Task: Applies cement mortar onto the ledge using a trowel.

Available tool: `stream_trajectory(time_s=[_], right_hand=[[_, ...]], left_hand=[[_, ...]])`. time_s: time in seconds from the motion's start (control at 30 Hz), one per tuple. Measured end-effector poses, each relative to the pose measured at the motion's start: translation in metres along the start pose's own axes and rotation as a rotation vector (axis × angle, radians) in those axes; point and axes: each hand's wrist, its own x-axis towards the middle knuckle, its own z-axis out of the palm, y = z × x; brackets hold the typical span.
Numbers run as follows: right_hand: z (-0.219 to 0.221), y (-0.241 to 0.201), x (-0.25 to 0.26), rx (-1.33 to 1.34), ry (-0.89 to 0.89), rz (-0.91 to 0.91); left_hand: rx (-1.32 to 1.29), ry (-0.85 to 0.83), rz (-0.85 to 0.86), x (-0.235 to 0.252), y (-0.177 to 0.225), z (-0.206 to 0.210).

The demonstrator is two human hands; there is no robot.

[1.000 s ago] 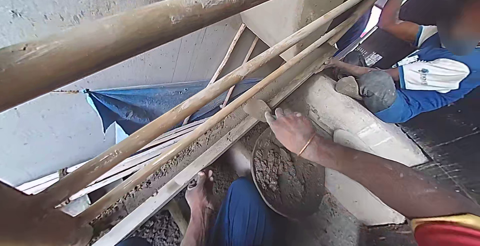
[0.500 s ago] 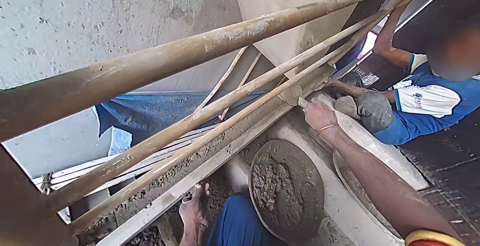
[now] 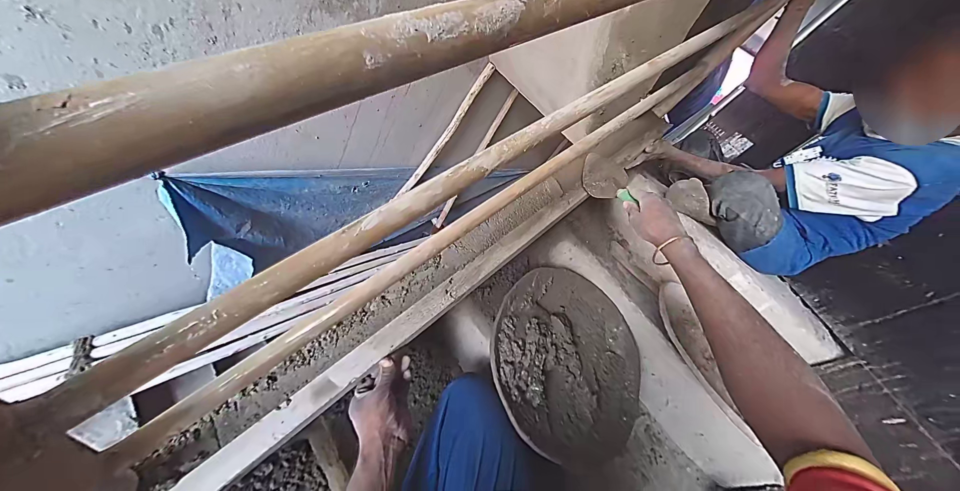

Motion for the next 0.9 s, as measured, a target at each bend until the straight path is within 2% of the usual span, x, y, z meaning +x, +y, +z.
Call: stream_trajectory(time_s=[0.1,0.23,0.3,0.4,0.5,0.73,0.9], right_hand=[[0.001,-0.004,-0.005,-0.038,-0.068,0.048],[0.013,-0.031,-0.026,-0.042,-0.160,-0.086],[0.017,-0.037,-0.027,-0.037,-0.130,-0.109],[0.015,-0.028,-0.007,-0.007,-0.050,-0.035],[0.020,-0.028,-0.003,0.116,-0.122,-0.020],[0.042,-0.091,-0.084,0.102,-0.457,-0.185],[0.057,-0.135,-0.140,0.006,-0.491,-0.291]], left_hand=[[-0.002,-0.002,-0.002,0.000,0.001,-0.001],[-0.029,-0.010,-0.011,0.001,0.000,0.001],[-0.026,-0.007,-0.021,0.001,0.001,-0.001],[-0.026,-0.004,-0.020,0.001,0.003,0.000],[-0.036,0.007,-0.015,0.000,0.002,0.003],[-0.068,0.000,-0.016,0.000,0.003,0.002],[-0.058,-0.011,-0.006,0.001,0.004,0.002]])
